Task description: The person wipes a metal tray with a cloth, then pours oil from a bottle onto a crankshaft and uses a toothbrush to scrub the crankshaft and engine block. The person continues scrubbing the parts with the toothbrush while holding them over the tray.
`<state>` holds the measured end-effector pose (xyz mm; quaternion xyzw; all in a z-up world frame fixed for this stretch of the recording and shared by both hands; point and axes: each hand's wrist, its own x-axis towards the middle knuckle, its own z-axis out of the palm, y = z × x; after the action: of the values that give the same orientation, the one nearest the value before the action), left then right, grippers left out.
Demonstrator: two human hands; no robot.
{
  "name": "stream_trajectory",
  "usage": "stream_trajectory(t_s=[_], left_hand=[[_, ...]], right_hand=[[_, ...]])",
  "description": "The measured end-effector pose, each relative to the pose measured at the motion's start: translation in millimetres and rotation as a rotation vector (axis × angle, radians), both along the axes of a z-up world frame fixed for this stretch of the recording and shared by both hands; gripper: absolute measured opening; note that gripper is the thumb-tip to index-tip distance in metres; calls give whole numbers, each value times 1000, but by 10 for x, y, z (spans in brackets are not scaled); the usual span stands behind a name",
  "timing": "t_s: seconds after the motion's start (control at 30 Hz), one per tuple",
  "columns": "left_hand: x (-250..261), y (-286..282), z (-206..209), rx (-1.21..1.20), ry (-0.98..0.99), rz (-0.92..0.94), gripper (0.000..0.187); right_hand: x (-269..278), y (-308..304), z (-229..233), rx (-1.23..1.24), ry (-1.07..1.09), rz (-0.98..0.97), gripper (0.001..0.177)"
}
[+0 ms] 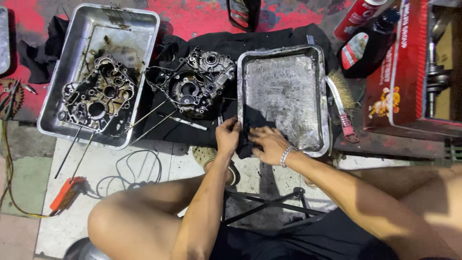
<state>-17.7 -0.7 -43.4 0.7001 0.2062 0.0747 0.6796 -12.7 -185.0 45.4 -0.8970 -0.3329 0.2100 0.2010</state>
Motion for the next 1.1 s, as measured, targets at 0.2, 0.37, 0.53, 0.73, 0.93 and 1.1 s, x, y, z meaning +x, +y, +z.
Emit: stream_trajectory(t_s=[0.2,0.37,0.53,0.73,0.93,1.1], left_hand=[[41,-4,82,117,24,-8,25],[69,-43,145,40,26,-12,25],[214,-85,-17,83,-16,-53,24],[199,-94,-4,347,-113,-145,25],[25,468,1193,582,248,-367,46],[-260,764,1744,-144,195,-512,69]], right_hand=[[-146,-138,232,34,-20,166,43],[-184,-546,203,-279,-72,89,40],[-117,-1506,391,-342,-197,210,33],[111,-1385,880,-454,-175,-57,42],[271,-648,1078,213,72,-412,41],[422,167,697,727,771,-492,45]])
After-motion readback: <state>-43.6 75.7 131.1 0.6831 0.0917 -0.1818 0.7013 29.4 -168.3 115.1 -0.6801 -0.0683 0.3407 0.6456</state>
